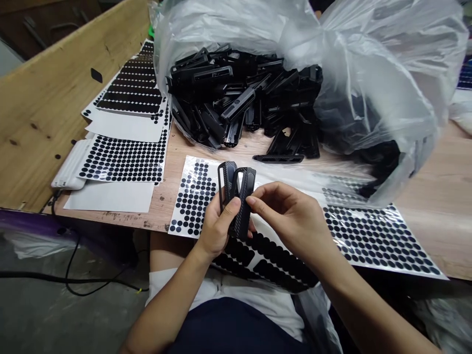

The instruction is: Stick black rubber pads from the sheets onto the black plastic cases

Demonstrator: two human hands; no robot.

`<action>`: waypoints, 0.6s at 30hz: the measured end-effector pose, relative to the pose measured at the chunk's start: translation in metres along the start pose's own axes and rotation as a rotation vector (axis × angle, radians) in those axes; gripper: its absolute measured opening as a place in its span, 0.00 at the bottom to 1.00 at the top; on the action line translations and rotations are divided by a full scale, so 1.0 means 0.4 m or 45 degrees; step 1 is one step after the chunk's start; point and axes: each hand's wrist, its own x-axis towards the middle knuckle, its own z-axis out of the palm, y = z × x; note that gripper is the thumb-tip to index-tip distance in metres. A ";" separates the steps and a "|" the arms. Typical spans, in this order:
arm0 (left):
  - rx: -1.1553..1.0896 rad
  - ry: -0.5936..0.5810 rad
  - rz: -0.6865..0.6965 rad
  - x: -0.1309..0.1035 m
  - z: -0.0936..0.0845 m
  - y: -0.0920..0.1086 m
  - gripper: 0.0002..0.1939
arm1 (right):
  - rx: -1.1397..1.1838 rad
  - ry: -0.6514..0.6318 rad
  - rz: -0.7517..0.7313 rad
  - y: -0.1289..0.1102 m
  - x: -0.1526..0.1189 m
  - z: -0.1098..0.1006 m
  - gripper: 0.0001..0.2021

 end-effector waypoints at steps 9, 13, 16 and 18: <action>-0.246 0.134 0.050 0.006 -0.012 0.023 0.27 | -0.623 0.117 -0.162 0.094 0.007 -0.060 0.13; -0.237 0.186 0.105 0.010 -0.013 0.018 0.26 | -0.989 -0.172 -0.419 0.126 -0.046 -0.055 0.21; -0.209 0.192 0.182 0.008 -0.004 0.023 0.24 | -1.189 -0.155 -0.520 0.138 -0.089 -0.029 0.28; -0.180 0.131 0.229 -0.005 0.006 0.041 0.23 | -1.186 -0.122 -0.502 0.133 -0.111 -0.012 0.26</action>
